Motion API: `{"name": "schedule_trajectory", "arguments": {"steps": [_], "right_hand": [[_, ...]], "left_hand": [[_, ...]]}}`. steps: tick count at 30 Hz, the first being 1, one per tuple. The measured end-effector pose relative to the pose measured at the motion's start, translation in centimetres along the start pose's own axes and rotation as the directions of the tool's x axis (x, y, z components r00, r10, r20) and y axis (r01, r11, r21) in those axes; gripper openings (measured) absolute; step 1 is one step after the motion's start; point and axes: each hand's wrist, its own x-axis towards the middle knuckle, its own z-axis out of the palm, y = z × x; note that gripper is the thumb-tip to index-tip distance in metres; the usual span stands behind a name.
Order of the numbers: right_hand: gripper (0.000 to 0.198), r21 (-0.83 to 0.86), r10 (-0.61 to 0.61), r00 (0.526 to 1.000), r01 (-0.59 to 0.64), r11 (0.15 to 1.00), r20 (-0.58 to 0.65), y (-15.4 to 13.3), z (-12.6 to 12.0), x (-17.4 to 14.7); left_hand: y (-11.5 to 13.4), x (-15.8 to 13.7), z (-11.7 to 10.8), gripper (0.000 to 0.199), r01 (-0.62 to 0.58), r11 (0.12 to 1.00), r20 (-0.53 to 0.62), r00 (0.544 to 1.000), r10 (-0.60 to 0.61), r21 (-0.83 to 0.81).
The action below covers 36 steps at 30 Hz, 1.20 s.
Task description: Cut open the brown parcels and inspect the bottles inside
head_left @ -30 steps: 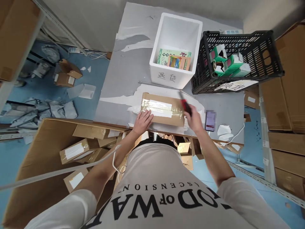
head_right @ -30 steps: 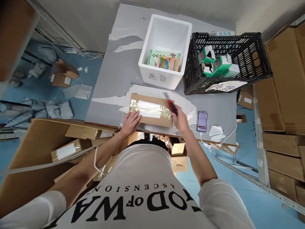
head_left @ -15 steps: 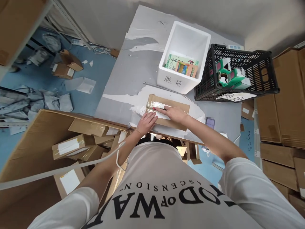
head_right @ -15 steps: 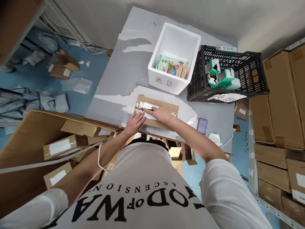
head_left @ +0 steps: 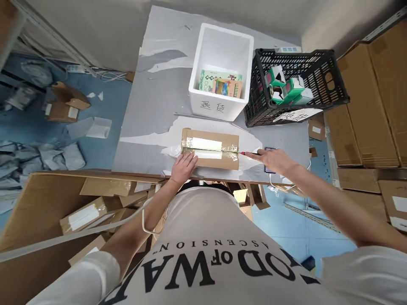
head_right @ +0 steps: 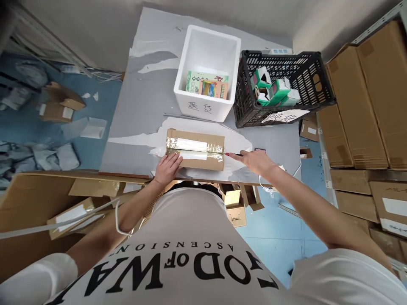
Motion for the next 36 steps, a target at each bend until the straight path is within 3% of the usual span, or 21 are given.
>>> {"name": "schedule_trajectory", "arguments": {"steps": [3,6,8,10,12,15,18,21,31,36], "right_hand": [[0.081,0.075,0.031,0.997,-0.026,0.997,-0.075,0.4,1.1,-1.3],[0.062,0.378,0.161,0.958,-0.061,0.924,-0.237,0.4,3.2,-2.4],[0.055,0.681,0.309,0.91,-0.042,0.731,-0.275,-0.5,5.2,-2.4],[0.058,0.892,0.405,0.891,0.002,0.451,-0.206,-2.2,7.2,-1.5],[0.063,0.975,0.438,0.89,0.034,0.217,-0.128,-4.2,8.8,-0.2],[0.068,0.997,0.435,0.898,0.068,0.019,-0.07,-6.5,10.1,1.3],[0.069,0.994,0.449,0.89,0.101,-0.028,-0.078,-7.1,10.8,1.5],[0.069,0.994,0.484,0.872,0.104,-0.038,-0.073,-6.8,11.1,1.3],[0.071,0.985,0.381,0.922,0.12,-0.121,-0.066,-6.8,11.5,1.0],[0.072,0.991,0.261,0.964,0.087,-0.101,-0.058,-5.4,11.2,0.6]], "left_hand": [[0.3,-0.1,-0.8,0.042,-0.013,0.999,0.002,1.0,0.013,0.032],[1.3,0.1,-2.1,0.043,-0.026,0.996,0.016,1.0,0.024,0.081],[2.4,1.1,-3.1,0.054,-0.024,0.992,0.028,0.999,0.02,0.126],[3.7,2.7,-3.9,0.08,-0.018,0.985,0.052,0.999,0.009,0.173],[4.7,4.7,-4.2,0.109,-0.027,0.977,0.11,0.994,0.004,0.211],[5.4,7.0,-3.8,0.131,-0.042,0.966,0.241,0.97,-0.022,0.256],[5.3,7.4,-3.2,0.129,-0.017,0.96,0.31,0.948,-0.073,0.28],[5.0,6.9,-2.8,0.129,0.008,0.961,0.298,0.95,-0.094,0.278],[5.2,7.0,-2.6,0.128,0.042,0.961,0.284,0.951,-0.123,0.274],[5.0,6.9,-2.4,0.133,0.05,0.966,0.282,0.951,-0.124,0.253]]}}
